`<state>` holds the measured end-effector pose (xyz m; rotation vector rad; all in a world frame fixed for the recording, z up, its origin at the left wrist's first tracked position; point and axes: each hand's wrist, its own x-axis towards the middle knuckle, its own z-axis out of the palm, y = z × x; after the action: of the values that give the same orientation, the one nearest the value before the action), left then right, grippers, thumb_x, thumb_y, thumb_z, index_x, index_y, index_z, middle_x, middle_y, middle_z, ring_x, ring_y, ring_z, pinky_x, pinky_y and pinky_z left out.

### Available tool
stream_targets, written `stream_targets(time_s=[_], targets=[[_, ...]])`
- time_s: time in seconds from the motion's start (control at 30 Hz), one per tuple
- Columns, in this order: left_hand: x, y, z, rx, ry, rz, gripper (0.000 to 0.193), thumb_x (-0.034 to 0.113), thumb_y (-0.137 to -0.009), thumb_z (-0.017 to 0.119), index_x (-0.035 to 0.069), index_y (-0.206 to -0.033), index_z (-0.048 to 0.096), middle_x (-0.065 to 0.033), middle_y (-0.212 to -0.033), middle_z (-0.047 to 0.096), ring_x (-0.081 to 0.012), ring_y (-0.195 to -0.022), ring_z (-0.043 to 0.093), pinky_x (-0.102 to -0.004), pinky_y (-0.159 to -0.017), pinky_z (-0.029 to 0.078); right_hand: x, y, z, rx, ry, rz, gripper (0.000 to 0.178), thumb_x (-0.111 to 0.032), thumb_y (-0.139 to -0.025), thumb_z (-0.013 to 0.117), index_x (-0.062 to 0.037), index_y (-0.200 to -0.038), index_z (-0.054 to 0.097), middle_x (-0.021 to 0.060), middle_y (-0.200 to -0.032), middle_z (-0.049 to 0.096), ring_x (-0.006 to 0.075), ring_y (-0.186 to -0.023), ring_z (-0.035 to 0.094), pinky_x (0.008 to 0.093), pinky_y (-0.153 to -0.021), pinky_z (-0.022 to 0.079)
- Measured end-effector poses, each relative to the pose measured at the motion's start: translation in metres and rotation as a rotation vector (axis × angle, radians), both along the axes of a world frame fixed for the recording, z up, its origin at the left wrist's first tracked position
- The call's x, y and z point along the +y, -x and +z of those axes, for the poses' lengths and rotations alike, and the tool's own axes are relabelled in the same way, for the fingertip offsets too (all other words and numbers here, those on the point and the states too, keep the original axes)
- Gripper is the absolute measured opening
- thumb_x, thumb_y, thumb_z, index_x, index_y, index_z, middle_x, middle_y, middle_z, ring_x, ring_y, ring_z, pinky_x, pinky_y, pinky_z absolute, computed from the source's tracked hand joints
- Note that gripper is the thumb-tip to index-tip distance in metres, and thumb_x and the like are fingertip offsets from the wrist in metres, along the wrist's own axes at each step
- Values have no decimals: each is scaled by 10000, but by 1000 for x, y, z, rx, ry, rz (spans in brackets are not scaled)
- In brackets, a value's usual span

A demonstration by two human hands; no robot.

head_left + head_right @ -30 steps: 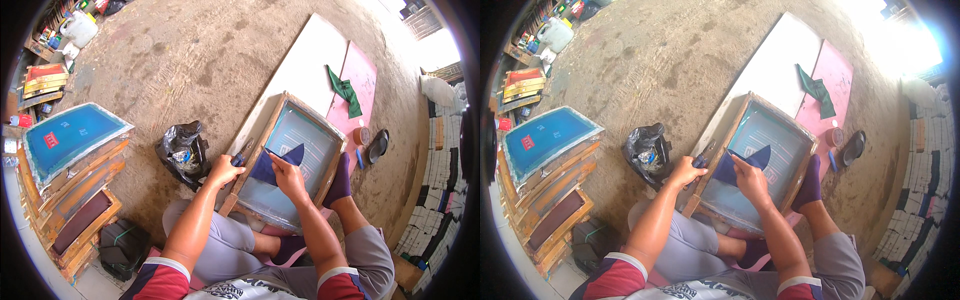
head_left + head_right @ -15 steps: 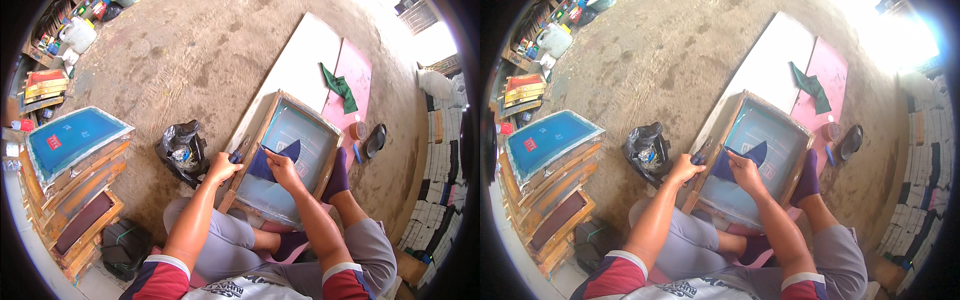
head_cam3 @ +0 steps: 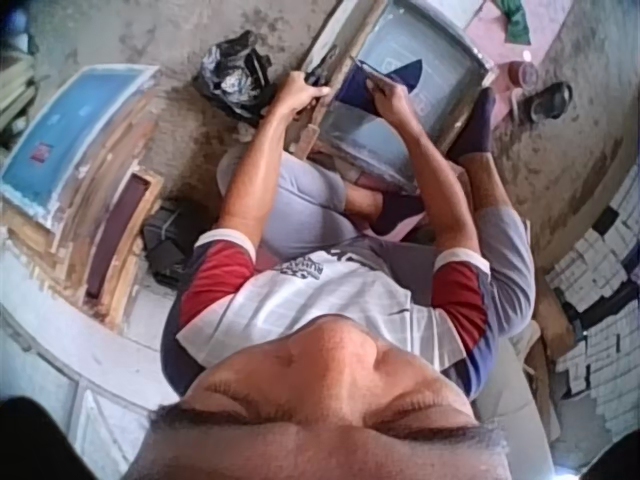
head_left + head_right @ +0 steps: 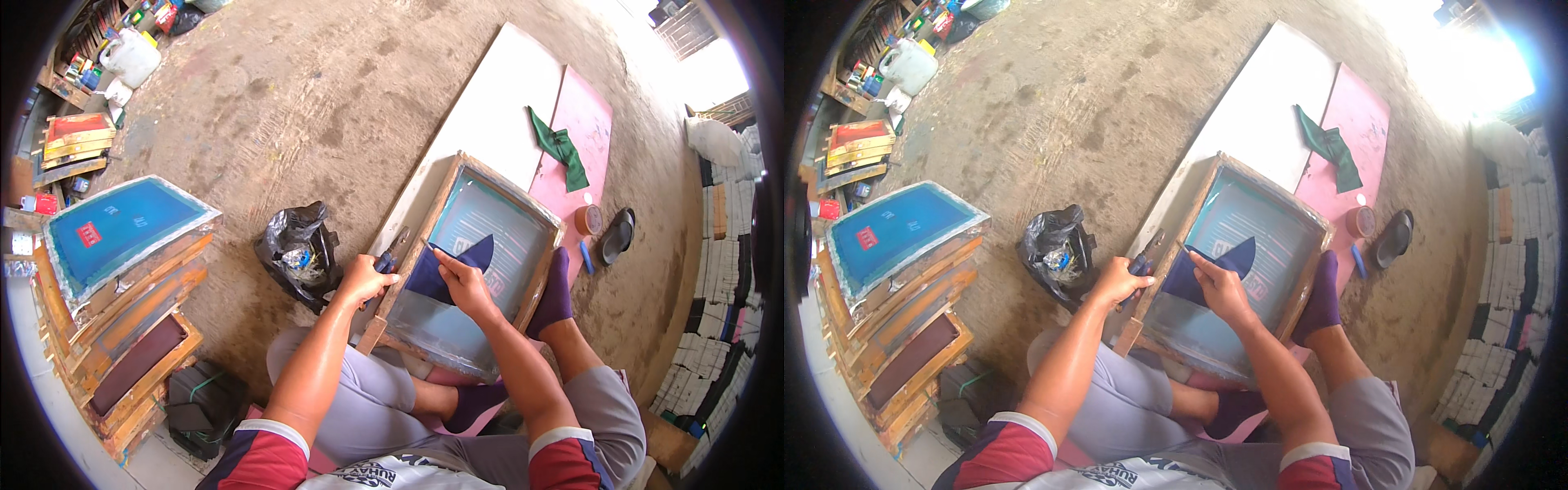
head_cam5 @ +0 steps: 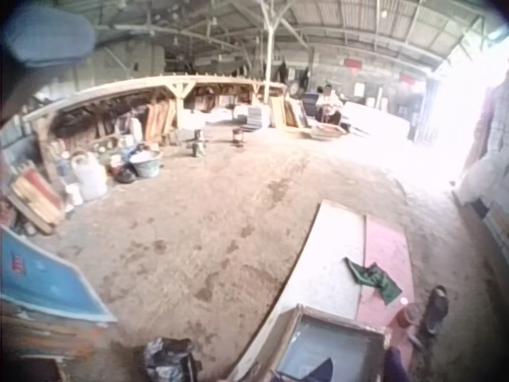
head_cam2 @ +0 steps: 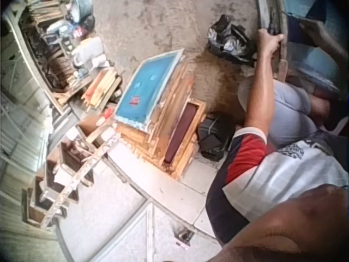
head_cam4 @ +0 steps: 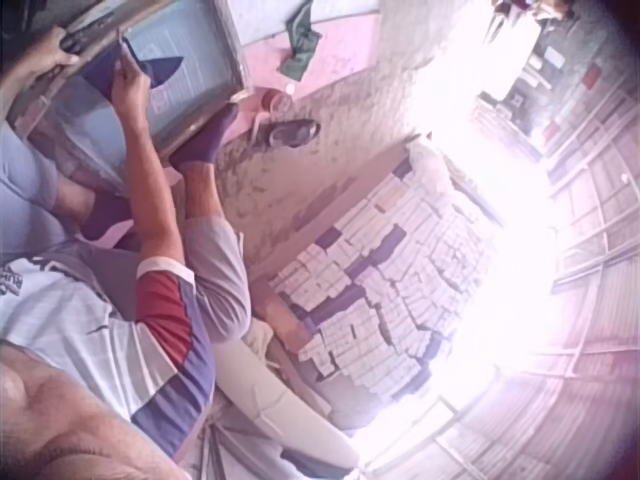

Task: The person sits on the floor and uses pliers and a small tool to remove staples and adjust the mesh on a screen frame. They repeatedly pry and pull at the frame edges, occasionally switching tools, while working on a single frame placed on a pink board.

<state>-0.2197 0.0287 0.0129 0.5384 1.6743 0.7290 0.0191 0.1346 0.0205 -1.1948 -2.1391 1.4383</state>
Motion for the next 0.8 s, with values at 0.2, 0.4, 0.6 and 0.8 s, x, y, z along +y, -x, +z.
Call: stream_targets(time_s=[0.2,0.4,0.6,0.8], targets=[[0,3,1,0,-5,-12,243,135,-813,872,-26,-928,732,-75,-691,703,-144,-562,671,-325,-531,526,17,6,39,-54,793,-178,440,-301,-1097,575,-202,-1525,562,-11,-757,528,82,-591,442,239,-462,329],[-2,3,-1,-24,-19,-3,222,125,-821,864,-21,-913,726,-66,-677,693,-140,-550,659,-317,-528,517,15,13,50,160,1192,-378,391,-291,-1111,543,-211,-1490,595,-6,-692,471,65,-486,355,232,-413,264],[0,3,2,-64,15,3,175,95,-828,847,21,-918,716,-43,-714,690,-126,-571,628,-299,-534,488,5,9,48,-198,191,-90,340,-225,-1049,636,-123,-1369,690,162,-1153,766,288,-991,752,371,-902,557],[-2,4,-2,-59,6,3,233,136,-816,867,-17,-928,731,-70,-693,706,-142,-561,667,-315,-534,519,3,11,56,-241,80,-108,335,-233,-1034,646,-206,-1365,696,239,-1138,739,359,-1091,734,388,-931,548]])
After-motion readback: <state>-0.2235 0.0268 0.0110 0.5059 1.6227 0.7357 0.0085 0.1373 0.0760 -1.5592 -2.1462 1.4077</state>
